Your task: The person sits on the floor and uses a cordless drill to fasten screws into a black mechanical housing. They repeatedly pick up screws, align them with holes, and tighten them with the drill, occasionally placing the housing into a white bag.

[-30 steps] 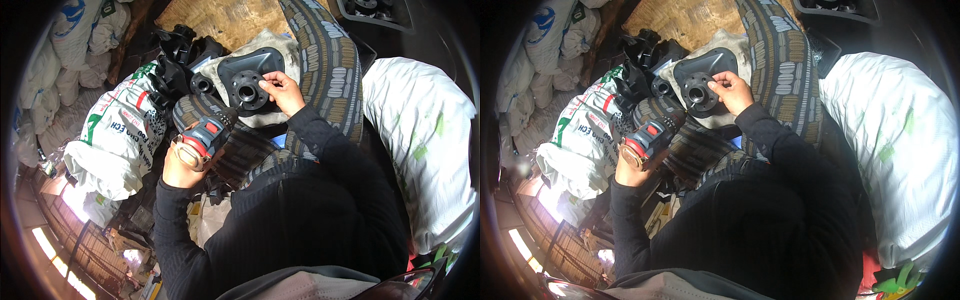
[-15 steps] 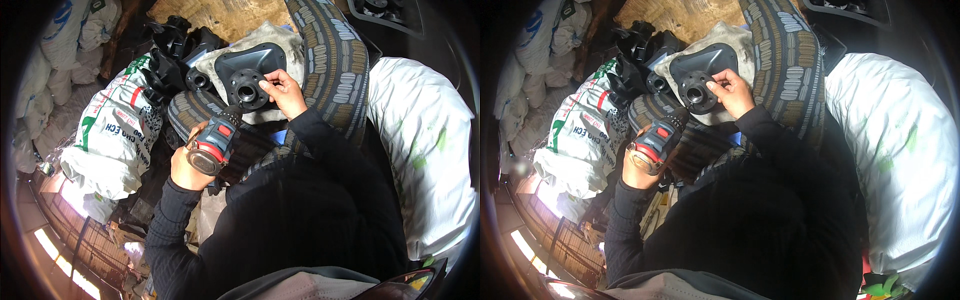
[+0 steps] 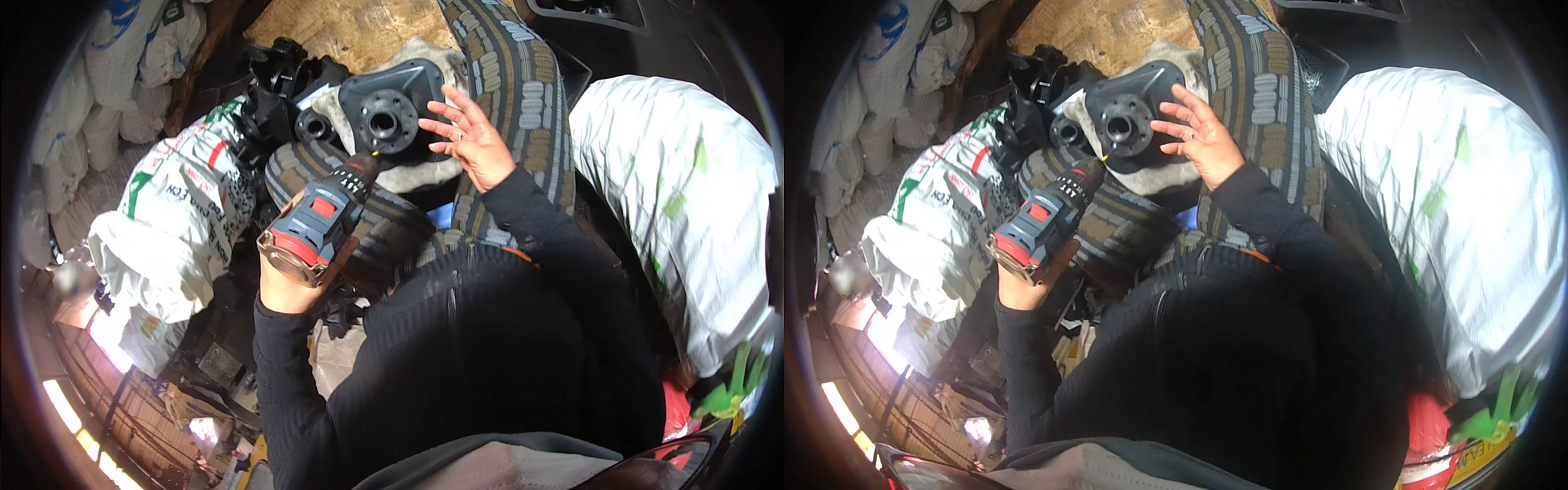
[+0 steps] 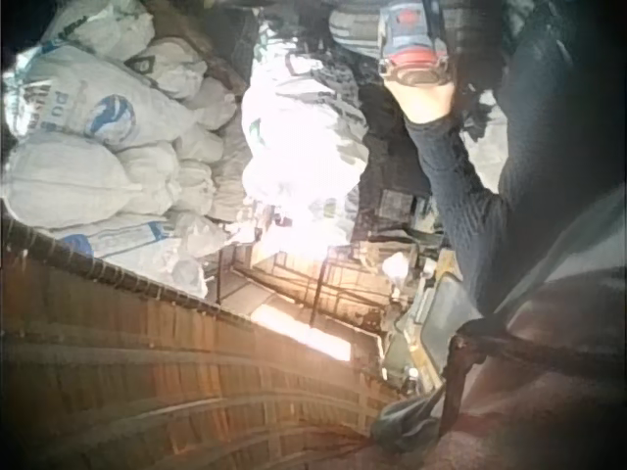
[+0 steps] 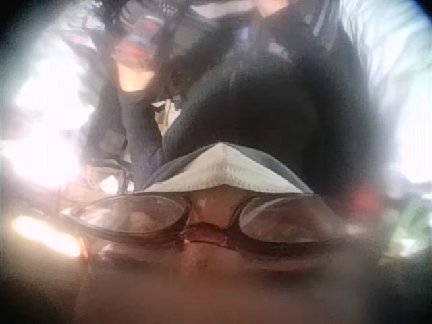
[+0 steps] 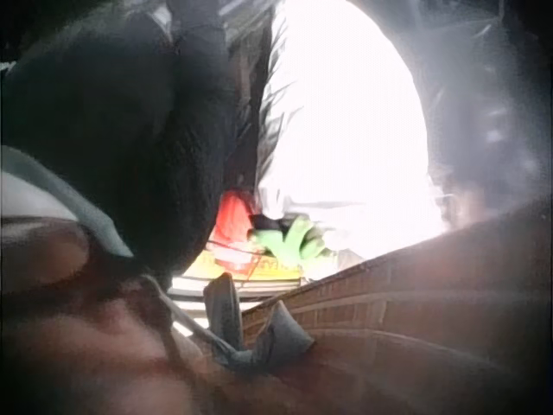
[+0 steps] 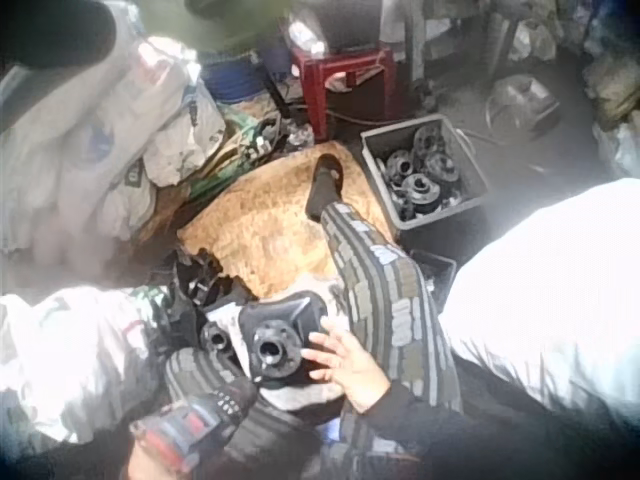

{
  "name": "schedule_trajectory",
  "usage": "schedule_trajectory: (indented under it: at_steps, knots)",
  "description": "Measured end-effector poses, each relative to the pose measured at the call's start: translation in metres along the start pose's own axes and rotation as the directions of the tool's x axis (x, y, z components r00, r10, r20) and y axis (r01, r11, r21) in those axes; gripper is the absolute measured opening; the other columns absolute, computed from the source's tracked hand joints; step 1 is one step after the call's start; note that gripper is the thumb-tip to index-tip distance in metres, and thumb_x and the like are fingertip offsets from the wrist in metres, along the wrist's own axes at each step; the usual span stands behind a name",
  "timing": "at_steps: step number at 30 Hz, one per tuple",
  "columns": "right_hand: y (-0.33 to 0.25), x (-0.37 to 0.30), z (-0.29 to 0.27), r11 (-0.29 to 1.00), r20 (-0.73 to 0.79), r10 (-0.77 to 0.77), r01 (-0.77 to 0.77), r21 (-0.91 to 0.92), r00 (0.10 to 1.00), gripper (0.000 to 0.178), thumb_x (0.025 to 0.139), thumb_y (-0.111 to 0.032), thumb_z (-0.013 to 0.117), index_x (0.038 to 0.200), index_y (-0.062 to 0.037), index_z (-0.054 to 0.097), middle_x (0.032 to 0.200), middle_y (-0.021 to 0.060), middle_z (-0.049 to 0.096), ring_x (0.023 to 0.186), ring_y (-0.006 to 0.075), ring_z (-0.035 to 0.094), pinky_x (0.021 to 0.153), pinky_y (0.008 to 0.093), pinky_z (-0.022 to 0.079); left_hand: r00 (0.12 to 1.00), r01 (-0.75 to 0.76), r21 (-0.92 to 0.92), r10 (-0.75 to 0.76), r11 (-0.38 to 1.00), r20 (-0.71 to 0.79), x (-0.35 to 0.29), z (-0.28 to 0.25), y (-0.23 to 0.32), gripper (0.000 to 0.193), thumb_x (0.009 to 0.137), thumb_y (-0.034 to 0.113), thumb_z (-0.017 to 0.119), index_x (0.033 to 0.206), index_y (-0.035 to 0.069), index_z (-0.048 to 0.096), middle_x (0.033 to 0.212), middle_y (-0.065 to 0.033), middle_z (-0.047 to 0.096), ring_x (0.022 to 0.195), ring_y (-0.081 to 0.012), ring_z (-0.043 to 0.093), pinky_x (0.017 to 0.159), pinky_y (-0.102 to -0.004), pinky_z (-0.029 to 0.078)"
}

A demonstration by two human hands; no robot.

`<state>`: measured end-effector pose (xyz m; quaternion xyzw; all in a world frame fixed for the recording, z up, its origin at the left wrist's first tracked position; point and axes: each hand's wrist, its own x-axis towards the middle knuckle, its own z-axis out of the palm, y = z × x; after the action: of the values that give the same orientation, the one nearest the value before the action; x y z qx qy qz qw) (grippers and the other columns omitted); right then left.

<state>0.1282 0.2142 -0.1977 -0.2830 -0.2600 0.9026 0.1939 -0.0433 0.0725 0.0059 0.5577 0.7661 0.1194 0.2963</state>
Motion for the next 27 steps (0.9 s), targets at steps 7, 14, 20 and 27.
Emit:
schedule_trajectory:
  at_steps: [7, 14, 20, 27]
  knots:
    - [-0.021, -0.052, 0.019, 0.917, 0.416, -0.087, 0.236, -0.322, 0.905, 0.106, 0.063, 0.021, 0.022, 0.154, -0.0249, -0.009, 0.156, 0.0186, 0.021, 0.139, 0.0317, 0.035, 0.101, 0.0271, 0.036, 0.994, -0.101, -0.097, 0.097, 0.99, -0.041, -0.036, 0.011, 0.027, 0.043, 0.07, 0.02, 0.082, 0.108, 0.009, 0.065, 0.103, -0.008, 0.067, 0.097, -0.0289, 0.065, 0.087, -0.0391, 0.05]
    - [-0.027, -0.06, 0.023, 0.792, 0.513, -0.039, 0.34, -0.507, 0.858, 0.105, 0.062, 0.021, 0.019, 0.154, -0.0213, -0.01, 0.155, 0.0193, 0.024, 0.139, 0.0299, 0.036, 0.106, 0.0279, 0.031, 0.99, -0.118, -0.082, 0.124, 0.99, 0.067, -0.048, 0.015, 0.03, 0.046, 0.072, 0.023, 0.08, 0.112, 0.007, 0.063, 0.109, -0.0097, 0.066, 0.102, -0.0286, 0.064, 0.091, -0.0383, 0.05]
    - [-0.031, -0.061, 0.027, 0.783, 0.543, -0.024, 0.353, -0.512, 0.84, 0.108, 0.058, 0.021, 0.02, 0.153, -0.0203, -0.009, 0.154, 0.0209, 0.025, 0.139, 0.0302, 0.036, 0.113, 0.0339, 0.025, 0.994, 0.103, -0.262, -0.09, 0.96, 0.064, -0.054, 0.012, 0.036, 0.046, 0.068, 0.012, 0.082, 0.11, 0.007, 0.064, 0.106, -0.008, 0.067, 0.102, -0.0264, 0.063, 0.094, -0.0384, 0.047]
    - [-0.044, -0.056, 0.033, 0.519, 0.578, 0.221, 0.407, -0.752, 0.786, 0.11, 0.059, 0.022, 0.033, 0.153, -0.0183, -0.006, 0.15, 0.0142, 0.036, 0.129, 0.0288, 0.049, 0.107, 0.0356, 0.04, 0.989, -0.127, -0.043, 0.13, 0.991, 0.076, -0.048, 0.005, 0.04, 0.045, 0.067, 0.017, 0.083, 0.107, 0.007, 0.065, 0.106, -0.0098, 0.067, 0.102, -0.0273, 0.064, 0.092, -0.0394, 0.048]
